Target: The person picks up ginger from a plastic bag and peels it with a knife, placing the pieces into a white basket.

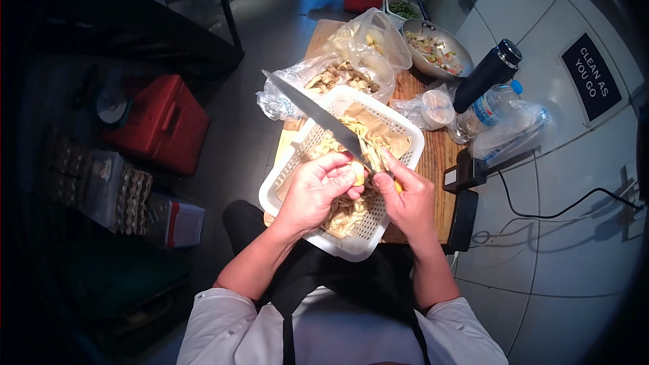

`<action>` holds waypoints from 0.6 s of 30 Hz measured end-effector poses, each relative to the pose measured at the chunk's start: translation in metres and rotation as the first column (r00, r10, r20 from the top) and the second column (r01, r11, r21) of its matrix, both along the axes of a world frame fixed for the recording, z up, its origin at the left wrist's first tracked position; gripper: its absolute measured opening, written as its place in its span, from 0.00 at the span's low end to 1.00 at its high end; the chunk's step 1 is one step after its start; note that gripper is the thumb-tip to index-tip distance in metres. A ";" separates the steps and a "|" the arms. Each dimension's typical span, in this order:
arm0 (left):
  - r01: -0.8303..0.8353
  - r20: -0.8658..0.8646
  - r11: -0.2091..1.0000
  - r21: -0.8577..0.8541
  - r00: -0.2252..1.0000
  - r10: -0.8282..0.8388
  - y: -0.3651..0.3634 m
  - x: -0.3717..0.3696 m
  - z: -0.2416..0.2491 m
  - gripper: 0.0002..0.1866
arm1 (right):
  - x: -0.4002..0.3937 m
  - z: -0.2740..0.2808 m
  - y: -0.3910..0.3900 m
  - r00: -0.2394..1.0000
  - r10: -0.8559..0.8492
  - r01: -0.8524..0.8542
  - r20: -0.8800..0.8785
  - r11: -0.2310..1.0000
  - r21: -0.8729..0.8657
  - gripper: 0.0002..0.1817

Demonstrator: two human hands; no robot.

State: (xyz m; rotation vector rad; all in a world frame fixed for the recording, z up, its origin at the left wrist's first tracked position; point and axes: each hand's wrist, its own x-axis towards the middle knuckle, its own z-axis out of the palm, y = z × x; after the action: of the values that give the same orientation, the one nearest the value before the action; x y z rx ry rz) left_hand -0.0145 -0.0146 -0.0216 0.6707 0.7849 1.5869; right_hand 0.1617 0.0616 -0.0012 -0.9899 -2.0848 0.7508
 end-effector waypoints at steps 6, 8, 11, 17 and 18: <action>-0.096 -0.053 0.995 0.000 0.994 0.095 0.004 -0.014 0.006 0.14 | 0.004 -0.003 0.002 0.996 0.020 -0.025 -0.082 0.998 -0.056 0.24; -0.101 -0.081 0.993 0.055 0.991 0.105 0.007 -0.022 -0.008 0.14 | 0.006 -0.002 -0.002 0.996 0.056 -0.055 -0.065 0.998 0.024 0.24; -0.133 -0.115 0.989 0.061 0.983 0.140 0.008 -0.023 -0.004 0.12 | 0.008 0.001 -0.010 0.998 0.060 -0.060 -0.005 0.998 0.017 0.25; -0.141 -0.051 0.988 0.059 0.988 0.144 0.008 -0.018 -0.001 0.09 | 0.008 -0.001 -0.014 0.997 0.003 -0.012 0.076 0.993 0.114 0.26; -0.130 -0.034 0.989 0.065 0.991 0.132 0.008 -0.017 0.000 0.09 | 0.008 -0.002 -0.014 0.996 -0.002 -0.008 0.084 0.993 0.119 0.26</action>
State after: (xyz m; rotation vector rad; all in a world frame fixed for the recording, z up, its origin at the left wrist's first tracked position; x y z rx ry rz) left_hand -0.0320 -0.0065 -0.0221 0.7084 0.8239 1.7284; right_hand 0.1701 0.0481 -0.0028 -0.9670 -2.1773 0.5872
